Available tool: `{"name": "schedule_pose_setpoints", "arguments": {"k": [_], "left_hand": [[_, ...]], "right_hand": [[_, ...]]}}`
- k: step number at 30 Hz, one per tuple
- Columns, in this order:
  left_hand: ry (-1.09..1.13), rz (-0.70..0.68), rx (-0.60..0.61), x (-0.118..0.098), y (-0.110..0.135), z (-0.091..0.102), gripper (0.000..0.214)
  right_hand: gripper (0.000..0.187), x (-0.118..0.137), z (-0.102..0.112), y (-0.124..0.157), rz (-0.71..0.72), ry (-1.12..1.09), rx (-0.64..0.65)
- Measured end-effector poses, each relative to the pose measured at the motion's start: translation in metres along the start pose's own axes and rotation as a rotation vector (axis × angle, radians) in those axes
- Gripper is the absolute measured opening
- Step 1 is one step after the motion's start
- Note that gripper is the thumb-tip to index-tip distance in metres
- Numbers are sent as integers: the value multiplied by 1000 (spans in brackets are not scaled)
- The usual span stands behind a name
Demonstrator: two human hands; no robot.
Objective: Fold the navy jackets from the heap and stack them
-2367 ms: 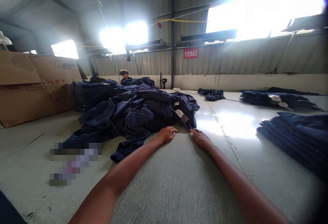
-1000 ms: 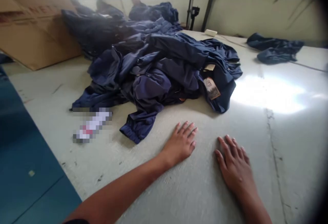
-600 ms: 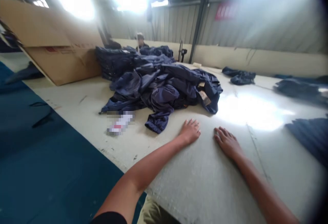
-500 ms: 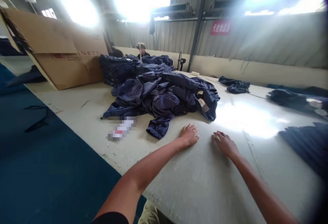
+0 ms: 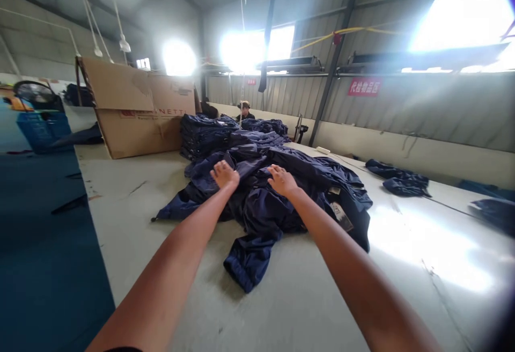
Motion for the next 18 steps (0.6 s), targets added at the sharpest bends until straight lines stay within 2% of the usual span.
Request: {"name": "schedule_pose_setpoints", "arguments": {"k": [3,5,8,10,14,18], "left_hand": [[-32,204,104,34,-23,-15,41],[-33,234,174,39,-29,-31,36],[-21,190,242,26,-27,-55,49],[-8,153,253,15,-22,-63,53],[41,74,187,0,-4,-56,48],[122,-107,165,-29,38,-47,45]], "right_hand": [[53,7,-26,-9,46,-74,1],[51,4,-37,-8,43,-139,-9],[45,-8,-45,0,-15,-250,-40],[44,-16,-45,8,-56,-319,-60],[41,-27,-35,28,-114,-454,-68],[38,-35,-19,47,-239,-623,-26]]}}
Point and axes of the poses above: each hand's wrist, its own y-axis away from the middle knuckle, its own z-axis out of the back of the hand, x = y × z, the point moved 1 cm from there along -y, towards the middle knuckle, and after that the axes turned 3 degrees about y, right-handed, at the moved point
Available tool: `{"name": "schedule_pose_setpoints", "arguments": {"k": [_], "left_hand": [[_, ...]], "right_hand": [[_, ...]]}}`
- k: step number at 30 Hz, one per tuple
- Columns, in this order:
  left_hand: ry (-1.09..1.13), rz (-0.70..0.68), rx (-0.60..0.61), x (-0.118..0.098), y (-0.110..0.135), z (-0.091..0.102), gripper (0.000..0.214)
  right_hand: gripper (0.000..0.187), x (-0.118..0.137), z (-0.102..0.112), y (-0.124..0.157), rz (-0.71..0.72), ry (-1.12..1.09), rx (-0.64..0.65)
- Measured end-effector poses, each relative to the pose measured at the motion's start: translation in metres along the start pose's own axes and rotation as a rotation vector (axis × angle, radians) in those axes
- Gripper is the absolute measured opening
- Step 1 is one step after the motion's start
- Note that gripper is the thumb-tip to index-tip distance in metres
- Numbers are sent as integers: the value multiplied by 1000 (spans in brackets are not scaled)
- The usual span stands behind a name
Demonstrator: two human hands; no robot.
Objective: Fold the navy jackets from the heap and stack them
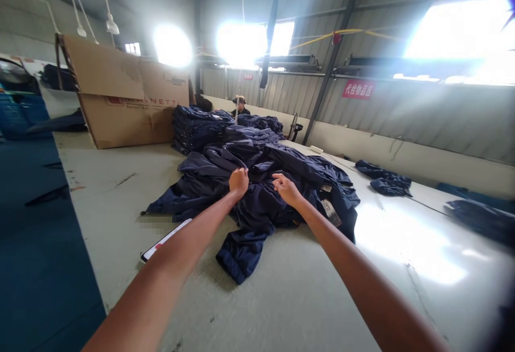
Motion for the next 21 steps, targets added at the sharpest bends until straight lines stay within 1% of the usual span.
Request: {"name": "schedule_pose_setpoints", "arguments": {"k": [2,4,7,9,11,13,14,16,18,19,21], "left_hand": [[40,-106,43,-26,23,-7,41],[82,-195,103,-54,43,-11,38],[138,-284,198,-93,57,-6,41],[163,-333,264,-115,60,3,44],[179,-397,336,-137,66,11,40],[194,-476,409,-160,79,13,31],[203,-520,445,-171,88,12,32],[224,-610,515,-195,109,9,37],[248,-697,587,-216,126,7,35],[260,-736,619,-224,132,8,33],[279,-794,666,-232,135,13,30]], "right_hand": [[36,-1,6,9,-100,-96,10],[37,-3,8,21,-201,-198,-4],[35,-3,0,46,-305,-353,-72],[40,1,-9,64,-317,-436,-114],[49,7,-17,80,-293,-561,-167],[53,11,-19,92,-269,-711,-252],[50,11,-17,97,-270,-774,-304],[41,4,-2,110,-299,-837,-407],[31,-12,25,127,-355,-819,-494],[28,-23,45,137,-389,-804,-539],[22,-45,93,162,-462,-749,-623]]}}
Point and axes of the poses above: each hand's wrist, its own y-axis away from the middle knuckle, its own z-axis out of the back of the hand, x = y × z, the point moved 1 cm from there along -y, towards the middle knuckle, and after that the axes turned 3 degrees about y, right-handed, at the moved point
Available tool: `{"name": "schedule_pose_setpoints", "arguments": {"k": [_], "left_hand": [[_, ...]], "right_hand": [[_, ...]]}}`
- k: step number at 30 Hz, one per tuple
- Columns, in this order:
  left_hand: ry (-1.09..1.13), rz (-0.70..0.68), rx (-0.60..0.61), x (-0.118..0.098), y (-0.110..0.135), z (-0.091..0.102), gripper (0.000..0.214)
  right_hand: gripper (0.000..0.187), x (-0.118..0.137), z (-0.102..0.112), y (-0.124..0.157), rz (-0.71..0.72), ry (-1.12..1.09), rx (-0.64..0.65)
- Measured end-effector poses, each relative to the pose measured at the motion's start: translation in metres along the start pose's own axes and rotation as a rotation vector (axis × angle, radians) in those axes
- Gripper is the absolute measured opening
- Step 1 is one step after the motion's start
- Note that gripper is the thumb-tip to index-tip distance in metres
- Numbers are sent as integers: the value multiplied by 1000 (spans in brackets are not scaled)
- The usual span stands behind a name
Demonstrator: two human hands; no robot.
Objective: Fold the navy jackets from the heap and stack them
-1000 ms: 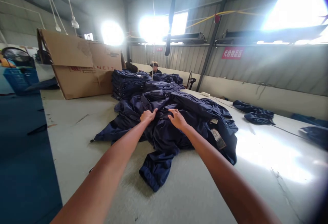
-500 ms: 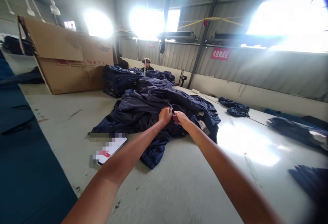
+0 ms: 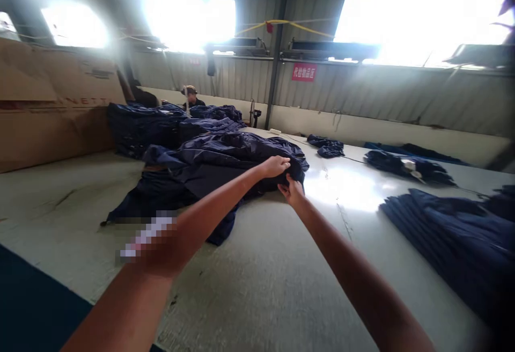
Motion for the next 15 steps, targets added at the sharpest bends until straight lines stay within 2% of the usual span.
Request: {"name": "schedule_pose_setpoints", "arguments": {"k": [2,5,8,11,13,15], "left_hand": [[1,-17,19,2,2,10,33],[-32,11,28,19,15,23,35],[-51,11,109,32,42,15,36],[-48,-20,269,32,81,-19,51],[-49,-31,375,28,109,-51,60],[-40,7,458,21,133,-86,65]], "right_hand": [[20,26,61,-13,-9,64,-104],[26,70,152,-28,-4,186,-217],[40,87,228,-25,-28,342,-285],[60,62,285,5,-49,546,-361],[71,31,312,37,-36,690,-395],[69,0,332,71,-6,815,-395]]}}
Point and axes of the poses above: each hand's wrist, its own y-axis away from the middle knuckle, its own z-axis out of the back of the hand, x = y × z, the point moved 1 cm from there along -y, towards the middle knuckle, and after that the axes turned 3 degrees about y, right-handed, at the moved point
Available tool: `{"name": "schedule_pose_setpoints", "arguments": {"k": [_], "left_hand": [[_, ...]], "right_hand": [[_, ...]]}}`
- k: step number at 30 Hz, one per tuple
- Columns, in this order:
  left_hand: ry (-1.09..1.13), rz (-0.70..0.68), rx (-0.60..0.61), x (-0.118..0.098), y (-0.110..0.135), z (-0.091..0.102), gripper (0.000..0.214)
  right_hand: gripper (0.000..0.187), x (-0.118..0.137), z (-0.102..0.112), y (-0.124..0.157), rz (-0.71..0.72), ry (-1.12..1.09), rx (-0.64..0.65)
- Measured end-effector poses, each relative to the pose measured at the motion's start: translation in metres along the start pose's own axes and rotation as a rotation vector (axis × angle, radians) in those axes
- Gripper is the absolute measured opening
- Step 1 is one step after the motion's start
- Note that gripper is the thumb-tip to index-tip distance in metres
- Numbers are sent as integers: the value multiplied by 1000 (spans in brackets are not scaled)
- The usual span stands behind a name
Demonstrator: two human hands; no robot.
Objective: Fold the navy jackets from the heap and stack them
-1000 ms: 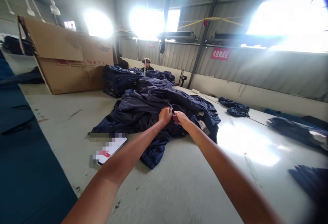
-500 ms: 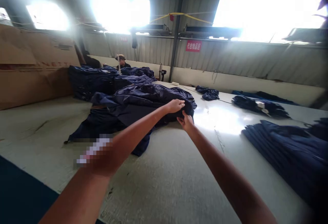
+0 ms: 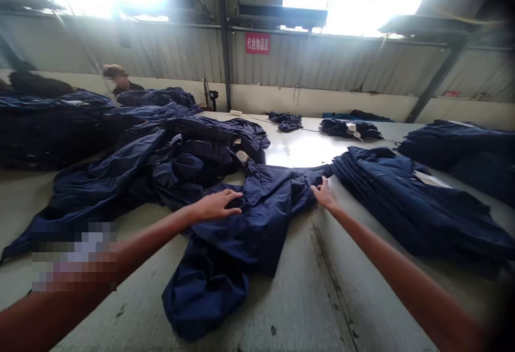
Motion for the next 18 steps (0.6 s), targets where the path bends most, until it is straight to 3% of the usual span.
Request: {"name": "schedule_pose_setpoints", "arguments": {"k": [4,7,10,12,15,18], "left_hand": [[-5,75,31,-23,-4,-71,68],[-2,2,-17,-43,-20,-99,71],[123,-64,12,-57,-52,-98,68],[128,59,-41,-58,-81,-85,59],[-85,324,-224,-52,-131,-62,65],[-159,400,-213,-42,-170,-56,81]], "right_hand": [[53,-52,-1,47,92,131,9],[68,-69,1,62,180,290,3],[76,-77,9,58,245,486,-52],[69,-78,17,46,199,571,-108],[57,-72,23,20,83,675,-100],[37,-61,20,0,139,684,-30]]}}
Point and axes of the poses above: each hand's wrist, its own y-axis away from the middle knuckle, its own z-axis out of the back of the hand, x = y × z, the point moved 1 cm from there along -y, towards the middle knuckle, and after that the axes turned 3 degrees about y, right-handed, at the moved point
